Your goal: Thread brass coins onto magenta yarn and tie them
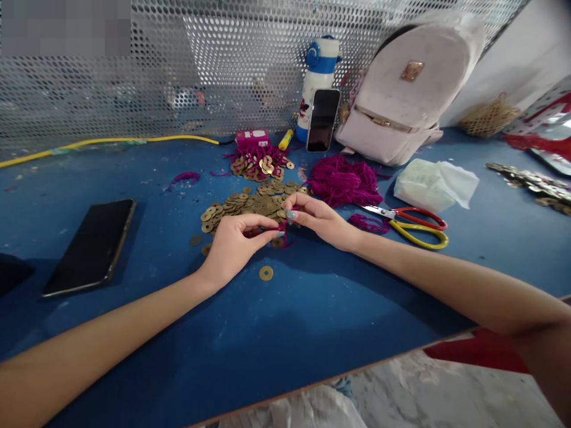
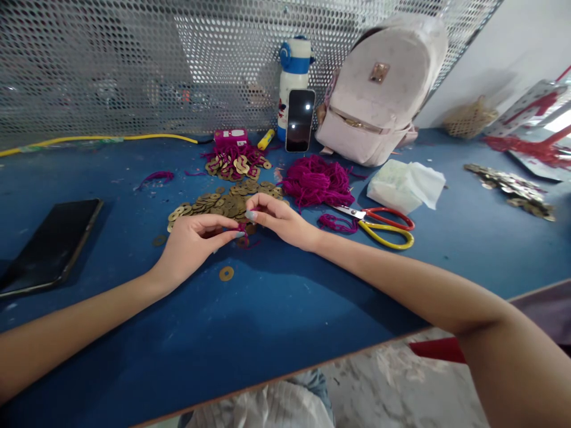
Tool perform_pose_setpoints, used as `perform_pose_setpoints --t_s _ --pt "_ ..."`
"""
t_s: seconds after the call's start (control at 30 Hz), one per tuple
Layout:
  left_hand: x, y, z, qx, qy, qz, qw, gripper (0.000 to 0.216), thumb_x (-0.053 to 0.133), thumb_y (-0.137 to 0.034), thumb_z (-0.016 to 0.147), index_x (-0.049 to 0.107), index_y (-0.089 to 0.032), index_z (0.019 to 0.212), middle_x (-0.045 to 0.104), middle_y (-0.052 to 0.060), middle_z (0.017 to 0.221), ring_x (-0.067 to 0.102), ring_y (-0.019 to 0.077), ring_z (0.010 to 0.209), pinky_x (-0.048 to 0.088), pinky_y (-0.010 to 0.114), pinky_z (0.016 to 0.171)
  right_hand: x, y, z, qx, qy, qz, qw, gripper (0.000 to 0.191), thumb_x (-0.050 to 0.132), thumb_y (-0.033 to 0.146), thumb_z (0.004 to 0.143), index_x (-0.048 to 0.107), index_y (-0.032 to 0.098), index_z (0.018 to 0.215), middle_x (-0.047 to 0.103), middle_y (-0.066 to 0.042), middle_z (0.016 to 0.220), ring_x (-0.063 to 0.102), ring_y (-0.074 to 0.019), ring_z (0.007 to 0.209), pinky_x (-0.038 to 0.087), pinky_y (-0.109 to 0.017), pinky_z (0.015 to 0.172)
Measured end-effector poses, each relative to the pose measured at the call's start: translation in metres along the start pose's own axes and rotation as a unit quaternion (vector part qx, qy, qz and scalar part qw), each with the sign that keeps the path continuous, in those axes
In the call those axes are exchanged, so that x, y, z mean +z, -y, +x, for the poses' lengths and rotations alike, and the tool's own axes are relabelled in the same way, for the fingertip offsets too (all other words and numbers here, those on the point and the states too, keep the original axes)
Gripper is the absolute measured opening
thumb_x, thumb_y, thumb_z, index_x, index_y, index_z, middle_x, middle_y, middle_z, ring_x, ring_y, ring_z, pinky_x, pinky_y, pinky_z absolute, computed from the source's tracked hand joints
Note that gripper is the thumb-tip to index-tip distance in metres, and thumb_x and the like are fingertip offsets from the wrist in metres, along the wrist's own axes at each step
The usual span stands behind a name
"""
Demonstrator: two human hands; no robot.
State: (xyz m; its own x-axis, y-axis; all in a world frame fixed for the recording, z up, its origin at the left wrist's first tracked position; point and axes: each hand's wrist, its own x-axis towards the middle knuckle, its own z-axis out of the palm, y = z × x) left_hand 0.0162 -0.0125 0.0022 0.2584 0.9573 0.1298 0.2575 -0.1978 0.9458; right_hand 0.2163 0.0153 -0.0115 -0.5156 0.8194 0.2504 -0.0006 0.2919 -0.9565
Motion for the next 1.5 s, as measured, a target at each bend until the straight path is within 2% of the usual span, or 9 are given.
perform_pose_setpoints --t_s 0.1,0.2,0.4,0.67,0.87,0.97,1.07,1.17,1.5 --pt "-0.0006 0.0032 0.001 -0.002 -0.017 -0.008 1.0 0.01 0.077 -0.023 0.071 0.079 -0.018 0.079 0.078 0.003 0.078 0.071 0.0165 0.069 0.055 0.024 0.067 0.0017 -0.001 0.0001 -0.001 -0.026 0.023 0.999 0.032 0.059 0.05 0.091 0.05 0.019 0.091 0.045 0.002 0.08 0.042 -0.0108 0.07 0.037 -0.025 0.065" --pt "-0.0014 0.005 0.0018 0.002 -0.038 -0.017 0.999 0.012 0.077 -0.025 0.071 0.08 -0.018 0.08 0.078 0.004 0.078 0.07 0.0165 0.068 0.054 0.023 0.063 0.0041 -0.0006 -0.0007 -0.007 -0.026 0.006 1.0 0.035 0.06 0.053 0.089 0.052 0.019 0.093 0.049 0.001 0.081 0.046 -0.0108 0.07 0.04 -0.025 0.065" --pt "-0.0025 0.0003 0.0012 0.008 -0.06 0.008 0.998 0.01 0.076 -0.024 0.071 0.08 -0.018 0.078 0.077 0.004 0.074 0.067 0.0167 0.062 0.052 0.024 0.056 0.0061 -0.0003 -0.0041 0.016 0.053 -0.106 0.993 0.031 0.068 0.047 0.085 0.065 0.016 0.08 0.064 -0.001 0.071 0.057 -0.0125 0.065 0.043 -0.025 0.062" --pt "-0.0037 0.0001 0.0002 0.029 -0.061 -0.016 0.998 0.008 0.077 -0.026 0.071 0.08 -0.019 0.075 0.075 0.003 0.071 0.064 0.0144 0.06 0.051 0.023 0.055 0.0047 0.001 -0.0041 -0.063 0.129 -0.205 0.968 0.017 0.069 0.031 0.087 0.066 0.017 0.079 0.068 -0.002 0.078 0.06 -0.0136 0.072 0.044 -0.025 0.069" --pt "-0.0046 0.0056 0.0011 0.028 -0.068 -0.053 0.996 0.013 0.079 -0.029 0.071 0.079 -0.017 0.077 0.07 0.002 0.063 0.058 0.0109 0.052 0.047 0.021 0.049 0.0078 0.0045 -0.0058 -0.058 0.105 -0.236 0.964 0.016 0.064 0.027 0.09 0.06 0.017 0.078 0.063 -0.001 0.076 0.056 -0.013 0.068 0.041 -0.025 0.066" --pt "-0.0038 0.0043 0.0013 0.03 -0.043 -0.064 0.997 0.011 0.079 -0.026 0.07 0.077 -0.017 0.077 0.074 0.003 0.07 0.065 0.0134 0.06 0.052 0.022 0.056 0.0083 0.0062 -0.0066 -0.043 0.087 -0.224 0.97 0.025 0.064 0.036 0.09 0.057 0.017 0.077 0.056 0.002 0.07 0.048 -0.0106 0.061 0.036 -0.023 0.06" --pt "-0.0023 0.0014 0.0016 0.02 -0.005 -0.058 0.998 0.007 0.078 -0.021 0.069 0.076 -0.017 0.074 0.076 0.004 0.073 0.069 0.016 0.066 0.056 0.024 0.064 0.0076 0.0071 -0.0067 -0.052 0.063 -0.2 0.976 0.037 0.056 0.045 0.094 0.052 0.017 0.071 0.049 0.003 0.065 0.042 -0.0095 0.059 0.032 -0.023 0.057" --pt "-0.0011 0.0 0.002 0.005 0.011 -0.043 0.999 0.005 0.077 -0.019 0.069 0.075 -0.016 0.073 0.076 0.003 0.071 0.07 0.0163 0.065 0.056 0.024 0.064 0.0066 0.0079 -0.0064 -0.064 0.052 -0.175 0.981 0.043 0.045 0.045 0.099 0.052 0.017 0.068 0.049 0.002 0.064 0.044 -0.0098 0.061 0.034 -0.024 0.06" --pt "-0.0014 0.0015 0.0002 0.012 0.007 -0.038 0.999 0.005 0.076 -0.02 0.071 0.073 -0.016 0.074 0.075 0.003 0.072 0.07 0.0159 0.066 0.056 0.025 0.065 0.0046 0.0077 -0.0058 -0.074 0.04 -0.12 0.989 0.045 0.046 0.045 0.099 0.052 0.017 0.065 0.049 0.002 0.064 0.044 -0.0092 0.06 0.035 -0.025 0.06"
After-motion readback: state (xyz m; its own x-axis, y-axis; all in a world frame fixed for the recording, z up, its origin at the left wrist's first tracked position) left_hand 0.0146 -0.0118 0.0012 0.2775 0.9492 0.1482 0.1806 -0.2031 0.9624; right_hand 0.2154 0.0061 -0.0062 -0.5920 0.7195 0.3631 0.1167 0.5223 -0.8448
